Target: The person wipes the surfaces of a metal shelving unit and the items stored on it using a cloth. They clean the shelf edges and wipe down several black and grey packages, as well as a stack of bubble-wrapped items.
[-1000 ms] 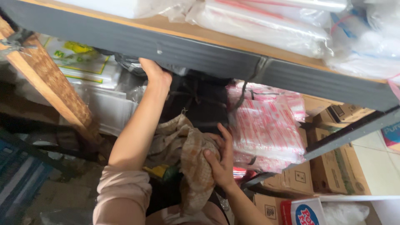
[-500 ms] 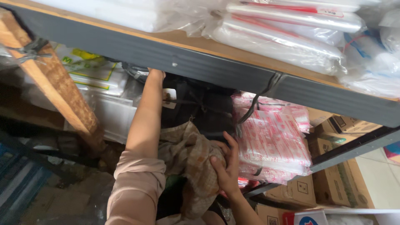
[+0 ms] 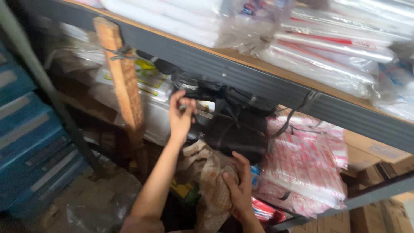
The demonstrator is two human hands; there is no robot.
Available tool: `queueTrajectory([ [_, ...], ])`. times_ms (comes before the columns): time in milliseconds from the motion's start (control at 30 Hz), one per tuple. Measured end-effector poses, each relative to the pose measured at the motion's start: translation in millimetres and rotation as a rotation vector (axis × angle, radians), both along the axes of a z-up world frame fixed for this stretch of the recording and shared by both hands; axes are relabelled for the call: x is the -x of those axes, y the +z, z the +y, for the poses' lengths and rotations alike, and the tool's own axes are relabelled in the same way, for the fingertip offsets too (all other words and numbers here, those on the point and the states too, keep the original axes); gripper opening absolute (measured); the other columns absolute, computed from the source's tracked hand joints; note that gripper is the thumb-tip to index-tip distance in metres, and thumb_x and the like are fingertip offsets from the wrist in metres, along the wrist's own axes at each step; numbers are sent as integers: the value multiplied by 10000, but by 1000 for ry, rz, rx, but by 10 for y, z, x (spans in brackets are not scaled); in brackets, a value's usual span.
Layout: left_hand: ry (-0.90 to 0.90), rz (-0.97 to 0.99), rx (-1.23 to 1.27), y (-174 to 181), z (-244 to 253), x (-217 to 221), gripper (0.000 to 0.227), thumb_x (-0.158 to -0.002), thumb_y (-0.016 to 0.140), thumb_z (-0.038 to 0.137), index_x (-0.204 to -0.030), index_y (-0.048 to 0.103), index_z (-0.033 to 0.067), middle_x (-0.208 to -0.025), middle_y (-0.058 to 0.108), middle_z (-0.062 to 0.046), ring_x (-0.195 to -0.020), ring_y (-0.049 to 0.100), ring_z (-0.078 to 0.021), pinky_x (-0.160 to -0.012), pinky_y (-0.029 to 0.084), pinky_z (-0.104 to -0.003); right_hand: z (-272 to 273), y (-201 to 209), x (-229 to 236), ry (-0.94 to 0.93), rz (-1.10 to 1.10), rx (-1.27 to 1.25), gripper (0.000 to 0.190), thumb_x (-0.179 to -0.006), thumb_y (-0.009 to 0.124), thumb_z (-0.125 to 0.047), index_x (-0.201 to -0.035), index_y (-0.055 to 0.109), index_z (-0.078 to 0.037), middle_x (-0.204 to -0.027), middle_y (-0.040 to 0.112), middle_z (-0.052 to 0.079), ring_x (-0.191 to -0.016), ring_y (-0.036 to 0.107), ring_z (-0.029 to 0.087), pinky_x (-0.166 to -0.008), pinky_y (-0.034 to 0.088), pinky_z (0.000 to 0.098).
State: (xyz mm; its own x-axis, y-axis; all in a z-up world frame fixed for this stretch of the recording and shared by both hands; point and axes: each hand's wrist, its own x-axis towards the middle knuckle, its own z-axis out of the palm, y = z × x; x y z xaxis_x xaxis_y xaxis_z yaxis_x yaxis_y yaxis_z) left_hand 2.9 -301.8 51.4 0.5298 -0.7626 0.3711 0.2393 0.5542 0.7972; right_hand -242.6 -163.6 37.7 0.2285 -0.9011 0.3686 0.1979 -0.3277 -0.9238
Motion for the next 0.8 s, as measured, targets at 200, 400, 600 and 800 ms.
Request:
queueTrajectory([
  [200,225,-212,68,-6,1402,150,506,-962,692,-2,-1409,457,25,-1000,590,-20,-849,600,-96,-769,504,-245,116,23,-236,144,110,47,618,-869,709,-75,-1433,456,-52,-1375,569,127,-1278,560,250,-1089,416,377],
  [400,548,-378,-84,119,2388,136,514,-903,745,18,-1356,502,24,-978,644,-49,-799,624,-99,-652,517,-210,162,8,-570,385,204,204,531,-945,664,-91,-1439,480,-21,-1322,635,165,-1270,601,242,-1101,436,368],
  [600,986,-499,-73,393,3286,162,493,-910,757,41,-1351,536,18,-1069,657,-98,-943,670,-168,-647,565,-228,420,217,-1014,638,177,330,500,-955,676,-100,-1412,500,1,-1231,693,166,-1161,660,227,-1032,499,349],
  [800,1369,-579,-142,523,3929,264,491,-903,774,32,-1344,558,37,-1231,617,-127,-1183,566,-270,-876,536,-343,737,486,-1366,779,191,437,457,-958,673,-107,-1385,537,-18,-1188,716,135,-1064,681,183,-970,527,319],
])
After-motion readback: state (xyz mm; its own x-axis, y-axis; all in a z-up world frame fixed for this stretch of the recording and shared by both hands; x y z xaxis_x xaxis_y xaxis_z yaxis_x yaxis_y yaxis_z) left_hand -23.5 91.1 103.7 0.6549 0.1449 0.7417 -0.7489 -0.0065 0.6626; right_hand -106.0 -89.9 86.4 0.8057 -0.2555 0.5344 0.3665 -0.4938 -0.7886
